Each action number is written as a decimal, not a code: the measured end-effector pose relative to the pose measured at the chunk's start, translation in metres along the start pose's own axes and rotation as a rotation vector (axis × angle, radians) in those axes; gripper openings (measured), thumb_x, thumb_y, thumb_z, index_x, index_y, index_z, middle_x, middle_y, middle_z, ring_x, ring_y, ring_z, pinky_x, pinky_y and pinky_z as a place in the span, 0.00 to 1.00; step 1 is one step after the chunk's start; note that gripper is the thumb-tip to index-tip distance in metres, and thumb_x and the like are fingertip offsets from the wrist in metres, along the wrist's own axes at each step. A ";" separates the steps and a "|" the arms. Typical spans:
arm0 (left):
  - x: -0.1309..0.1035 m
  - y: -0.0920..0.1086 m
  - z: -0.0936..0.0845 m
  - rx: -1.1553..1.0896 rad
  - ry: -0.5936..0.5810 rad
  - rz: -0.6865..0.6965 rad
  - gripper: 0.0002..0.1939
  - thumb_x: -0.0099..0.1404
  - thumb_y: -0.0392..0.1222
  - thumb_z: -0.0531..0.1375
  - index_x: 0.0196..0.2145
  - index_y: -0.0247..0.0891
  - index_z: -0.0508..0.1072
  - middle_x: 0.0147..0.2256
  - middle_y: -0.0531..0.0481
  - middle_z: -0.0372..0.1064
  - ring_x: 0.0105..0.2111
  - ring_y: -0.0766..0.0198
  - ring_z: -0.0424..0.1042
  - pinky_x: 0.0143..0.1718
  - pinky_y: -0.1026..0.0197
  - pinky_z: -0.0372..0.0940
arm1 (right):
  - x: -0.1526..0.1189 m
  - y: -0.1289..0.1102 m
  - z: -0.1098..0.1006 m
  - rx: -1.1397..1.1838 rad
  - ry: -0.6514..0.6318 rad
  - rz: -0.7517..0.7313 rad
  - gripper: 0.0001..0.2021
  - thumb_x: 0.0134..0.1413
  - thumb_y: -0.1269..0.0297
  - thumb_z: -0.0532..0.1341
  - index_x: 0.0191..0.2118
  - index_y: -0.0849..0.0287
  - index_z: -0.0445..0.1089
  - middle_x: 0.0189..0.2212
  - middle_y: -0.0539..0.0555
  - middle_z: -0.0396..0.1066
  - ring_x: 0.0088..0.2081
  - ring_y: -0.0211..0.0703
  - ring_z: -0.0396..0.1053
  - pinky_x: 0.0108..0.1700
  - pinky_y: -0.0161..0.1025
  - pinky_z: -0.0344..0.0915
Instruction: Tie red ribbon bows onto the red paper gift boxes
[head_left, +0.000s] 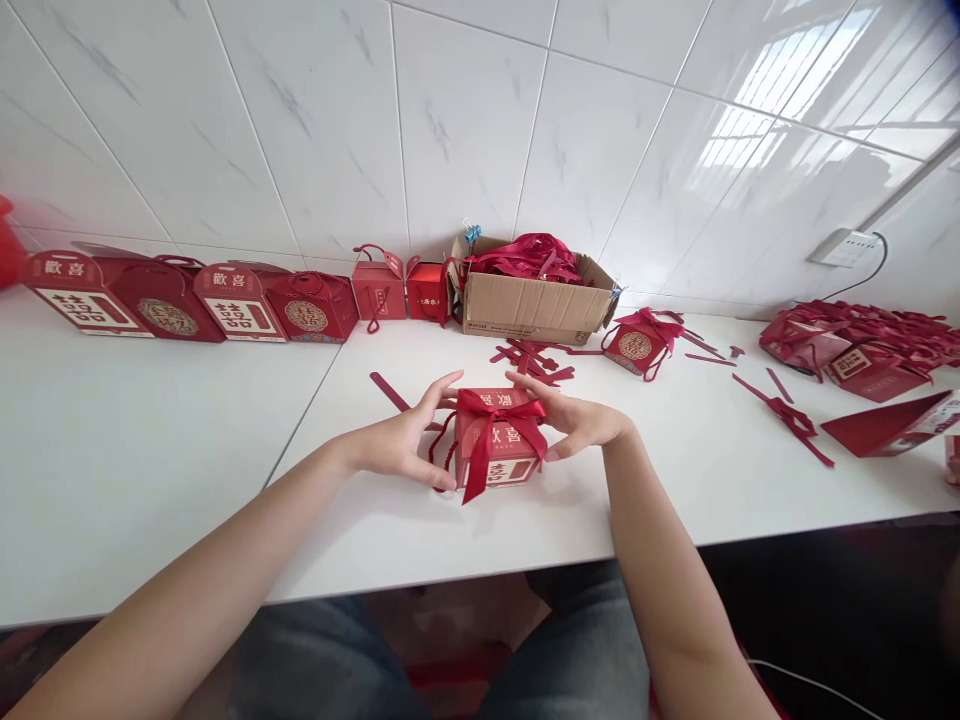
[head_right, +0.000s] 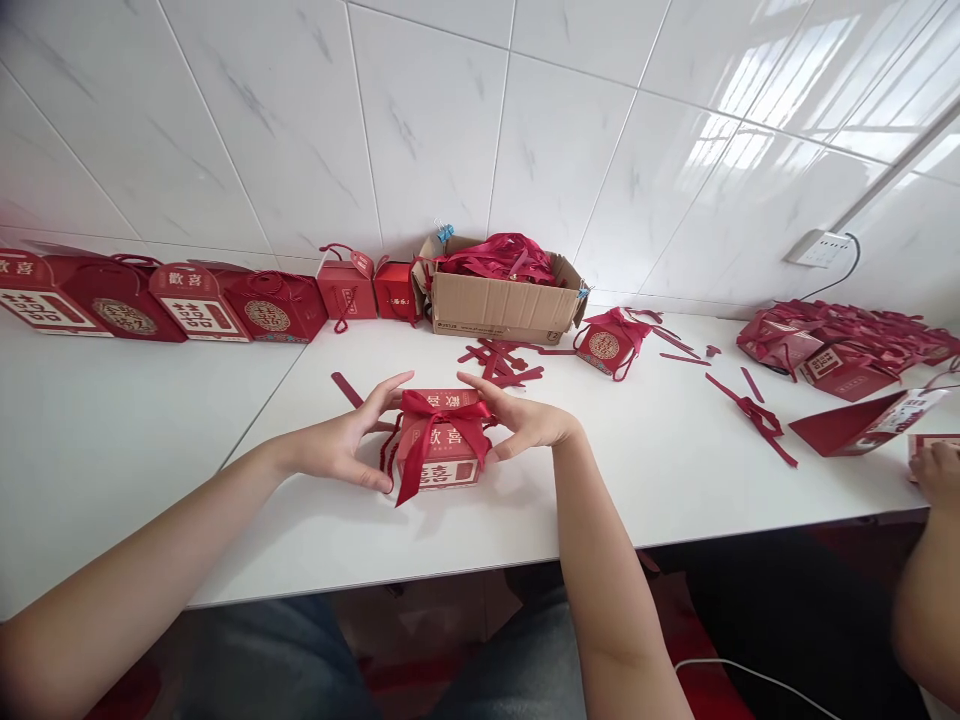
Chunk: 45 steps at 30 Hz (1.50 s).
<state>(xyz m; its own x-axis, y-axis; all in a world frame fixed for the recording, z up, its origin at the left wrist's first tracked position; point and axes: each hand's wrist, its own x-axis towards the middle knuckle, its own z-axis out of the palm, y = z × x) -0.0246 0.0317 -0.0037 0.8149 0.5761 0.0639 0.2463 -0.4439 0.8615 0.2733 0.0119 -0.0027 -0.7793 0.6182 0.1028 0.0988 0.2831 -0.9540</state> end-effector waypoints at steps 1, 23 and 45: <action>0.000 0.002 0.001 -0.009 -0.001 0.002 0.63 0.46 0.43 0.73 0.67 0.53 0.34 0.67 0.36 0.41 0.66 0.44 0.49 0.60 0.40 0.56 | 0.000 0.000 0.001 -0.006 0.006 0.015 0.54 0.43 0.64 0.71 0.69 0.44 0.36 0.61 0.59 0.59 0.59 0.47 0.62 0.61 0.51 0.57; 0.007 -0.017 0.005 0.167 0.357 0.164 0.49 0.54 0.42 0.67 0.64 0.47 0.40 0.65 0.36 0.40 0.65 0.45 0.48 0.58 0.50 0.62 | 0.024 -0.007 0.028 -0.285 0.755 -0.110 0.16 0.49 0.49 0.66 0.35 0.54 0.66 0.57 0.58 0.62 0.59 0.52 0.60 0.54 0.48 0.61; 0.009 -0.015 0.012 0.187 0.261 0.334 0.49 0.56 0.36 0.66 0.65 0.51 0.40 0.64 0.38 0.41 0.64 0.46 0.53 0.62 0.46 0.58 | 0.036 -0.007 0.038 -0.247 1.045 -0.211 0.14 0.53 0.56 0.65 0.25 0.58 0.65 0.39 0.56 0.72 0.45 0.46 0.70 0.43 0.42 0.65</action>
<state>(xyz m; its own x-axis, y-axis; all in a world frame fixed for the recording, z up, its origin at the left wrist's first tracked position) -0.0149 0.0350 -0.0220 0.7124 0.5232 0.4678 0.1028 -0.7371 0.6679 0.2215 0.0045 -0.0032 0.1032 0.8238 0.5574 0.2374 0.5238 -0.8181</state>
